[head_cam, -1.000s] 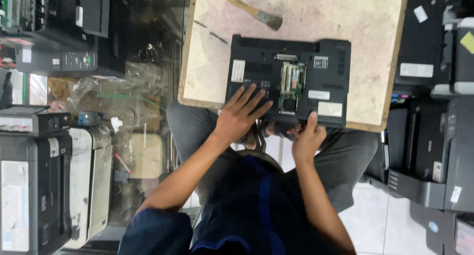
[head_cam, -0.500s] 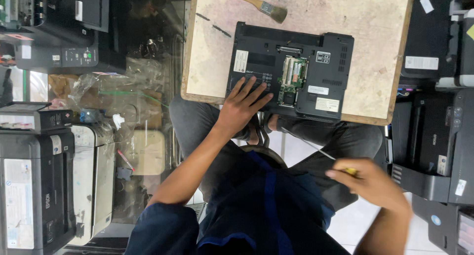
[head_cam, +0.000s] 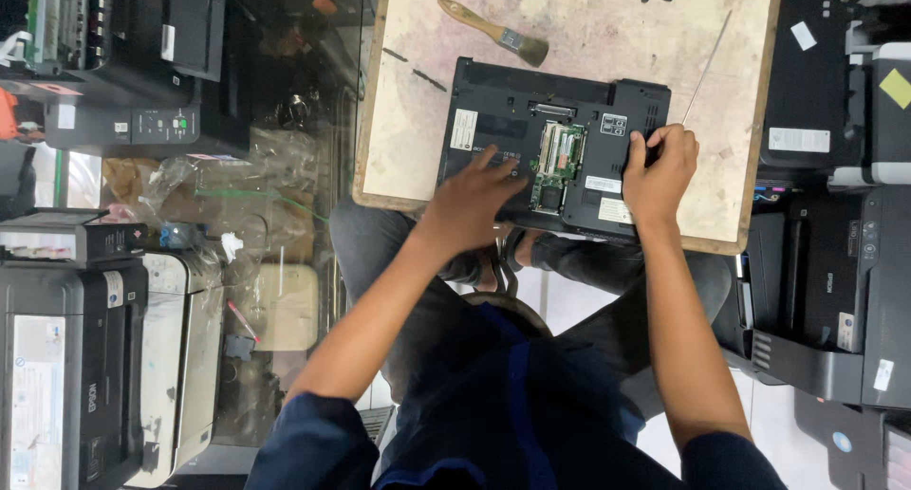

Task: The person removes the back cover of a laptop, detaches the motherboard, and then reassembles the device. They use a screwdriver to remove and tighten screws on the laptop's casing and internal components.

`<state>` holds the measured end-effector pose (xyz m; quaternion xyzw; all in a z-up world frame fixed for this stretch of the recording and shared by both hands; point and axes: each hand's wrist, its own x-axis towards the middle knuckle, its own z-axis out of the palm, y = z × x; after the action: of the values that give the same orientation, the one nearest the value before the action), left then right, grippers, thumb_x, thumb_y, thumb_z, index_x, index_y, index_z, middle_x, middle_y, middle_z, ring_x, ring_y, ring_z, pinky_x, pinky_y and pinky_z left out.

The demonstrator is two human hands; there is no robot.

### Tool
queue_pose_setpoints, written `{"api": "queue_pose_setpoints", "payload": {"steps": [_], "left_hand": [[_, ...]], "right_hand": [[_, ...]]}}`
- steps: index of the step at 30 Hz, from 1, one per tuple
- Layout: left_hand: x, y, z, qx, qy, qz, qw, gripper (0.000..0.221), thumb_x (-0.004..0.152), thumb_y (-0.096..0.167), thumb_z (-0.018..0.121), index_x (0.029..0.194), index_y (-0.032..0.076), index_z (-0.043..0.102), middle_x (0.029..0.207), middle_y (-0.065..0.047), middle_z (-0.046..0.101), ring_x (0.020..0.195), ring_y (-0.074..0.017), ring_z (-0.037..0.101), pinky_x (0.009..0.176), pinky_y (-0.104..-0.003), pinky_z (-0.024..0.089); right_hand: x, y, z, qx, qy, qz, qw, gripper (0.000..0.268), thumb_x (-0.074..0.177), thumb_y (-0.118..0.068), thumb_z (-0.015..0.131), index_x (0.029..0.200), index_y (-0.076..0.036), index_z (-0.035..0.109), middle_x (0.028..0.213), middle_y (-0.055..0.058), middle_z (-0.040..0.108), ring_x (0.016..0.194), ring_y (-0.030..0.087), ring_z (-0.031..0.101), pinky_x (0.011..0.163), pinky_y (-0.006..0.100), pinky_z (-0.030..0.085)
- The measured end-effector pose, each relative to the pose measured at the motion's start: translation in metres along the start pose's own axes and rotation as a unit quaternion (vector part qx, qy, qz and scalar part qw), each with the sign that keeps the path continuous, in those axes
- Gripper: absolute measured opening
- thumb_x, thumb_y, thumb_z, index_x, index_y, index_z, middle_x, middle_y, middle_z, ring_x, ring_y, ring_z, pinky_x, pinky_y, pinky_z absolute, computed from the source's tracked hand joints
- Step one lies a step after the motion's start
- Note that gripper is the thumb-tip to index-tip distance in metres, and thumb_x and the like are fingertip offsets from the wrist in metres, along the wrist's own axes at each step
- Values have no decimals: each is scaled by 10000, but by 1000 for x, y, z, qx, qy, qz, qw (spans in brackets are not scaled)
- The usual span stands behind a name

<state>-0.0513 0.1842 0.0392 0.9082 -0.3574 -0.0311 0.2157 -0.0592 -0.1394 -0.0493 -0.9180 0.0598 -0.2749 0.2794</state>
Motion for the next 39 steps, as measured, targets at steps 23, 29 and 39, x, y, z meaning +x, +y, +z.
{"api": "queue_pose_setpoints", "payload": {"steps": [23, 29, 39], "left_hand": [[104, -57, 71, 99, 232, 155, 955, 174, 945, 156, 620, 1016, 91, 765, 1000, -62, 535, 986, -255, 541, 710, -406, 422], [93, -52, 71, 42, 203, 73, 975, 283, 996, 215, 641, 1227, 113, 770, 1282, -121, 568, 1289, -347, 533, 877, -480, 471], [94, -51, 78, 60, 253, 92, 961, 383, 836, 207, 671, 1202, 121, 744, 1405, -126, 696, 1349, -340, 650, 1169, -630, 445]], "right_hand": [[12, -36, -23, 17, -7, -53, 998, 140, 1116, -96, 689, 1209, -39, 602, 954, 163, 544, 858, 398, 559, 823, 493, 448], [36, -23, -24, -128, -132, -170, 968, 341, 1146, -256, 653, 1443, -98, 709, 824, 95, 711, 973, 274, 634, 950, 404, 399], [176, -16, 35, 84, -214, -253, 940, 205, 1049, -169, 768, 1193, -24, 764, 1186, 181, 772, 1091, 414, 675, 961, 525, 492]]}}
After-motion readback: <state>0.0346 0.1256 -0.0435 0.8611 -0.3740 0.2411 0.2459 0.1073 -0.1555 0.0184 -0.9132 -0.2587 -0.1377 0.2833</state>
